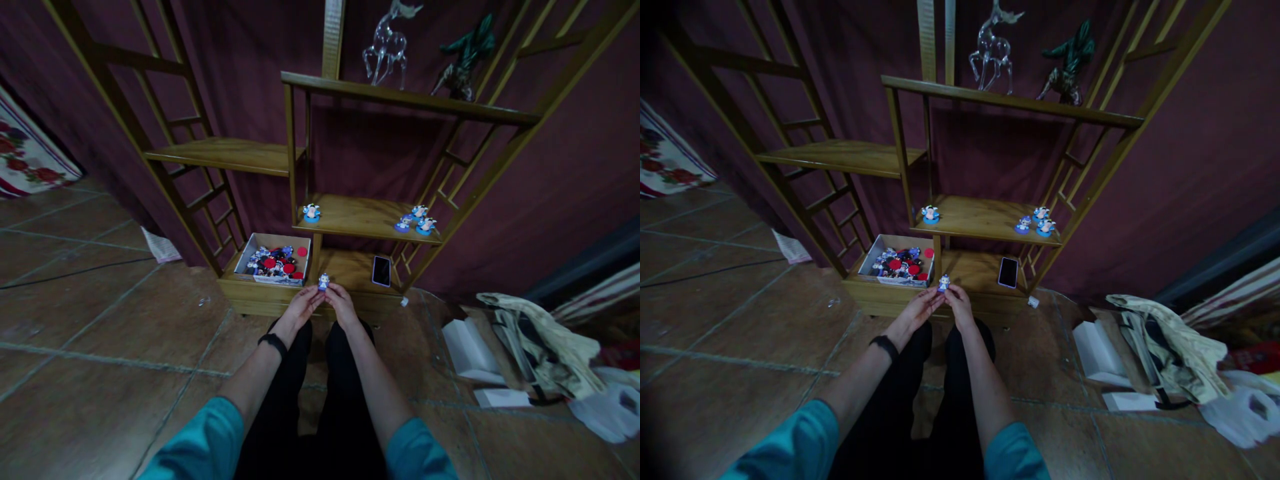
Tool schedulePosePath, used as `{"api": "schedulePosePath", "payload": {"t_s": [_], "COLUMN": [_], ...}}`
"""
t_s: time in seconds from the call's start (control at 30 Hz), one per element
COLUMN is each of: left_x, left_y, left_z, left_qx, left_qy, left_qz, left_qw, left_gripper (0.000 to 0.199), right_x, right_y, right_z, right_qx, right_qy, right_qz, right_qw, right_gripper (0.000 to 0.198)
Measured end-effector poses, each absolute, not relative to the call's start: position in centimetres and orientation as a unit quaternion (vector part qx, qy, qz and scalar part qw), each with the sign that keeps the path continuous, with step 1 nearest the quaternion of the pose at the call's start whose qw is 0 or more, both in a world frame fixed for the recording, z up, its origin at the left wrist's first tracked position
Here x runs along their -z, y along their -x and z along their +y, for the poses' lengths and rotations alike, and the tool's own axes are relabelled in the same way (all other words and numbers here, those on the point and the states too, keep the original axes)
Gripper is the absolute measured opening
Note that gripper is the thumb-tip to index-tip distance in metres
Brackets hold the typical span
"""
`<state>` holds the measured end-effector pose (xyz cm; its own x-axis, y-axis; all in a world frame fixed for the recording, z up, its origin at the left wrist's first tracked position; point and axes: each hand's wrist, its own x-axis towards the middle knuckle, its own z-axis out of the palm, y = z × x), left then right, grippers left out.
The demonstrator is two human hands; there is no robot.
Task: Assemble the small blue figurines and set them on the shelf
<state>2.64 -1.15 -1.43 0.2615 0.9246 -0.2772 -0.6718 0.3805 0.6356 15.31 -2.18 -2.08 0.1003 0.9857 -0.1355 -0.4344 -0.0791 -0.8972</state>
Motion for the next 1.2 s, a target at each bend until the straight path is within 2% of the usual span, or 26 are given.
{"api": "schedulePosePath", "payload": {"t_s": [0.6, 0.8, 1.2], "left_x": [1.04, 0.98, 1.26], "left_y": [-2.75, -2.69, -2.53], "left_z": [-1.35, -1.43, -1.33], "left_qx": [-0.538, -0.537, -0.533], "left_qy": [-0.179, -0.203, -0.216], "left_qz": [0.326, 0.317, 0.322], "left_qw": [0.757, 0.755, 0.752], "left_gripper": [0.004, 0.013, 0.026], "right_x": [1.54, 1.60, 1.97], "right_y": [-15.22, -15.19, -15.26], "right_z": [-2.44, -2.40, -2.43], "right_qx": [-0.588, -0.588, -0.590], "right_qy": [0.426, 0.419, 0.399], "right_qz": [-0.306, -0.314, -0.318], "right_qw": [0.615, 0.617, 0.626], "right_gripper": [0.027, 0.024, 0.034]}}
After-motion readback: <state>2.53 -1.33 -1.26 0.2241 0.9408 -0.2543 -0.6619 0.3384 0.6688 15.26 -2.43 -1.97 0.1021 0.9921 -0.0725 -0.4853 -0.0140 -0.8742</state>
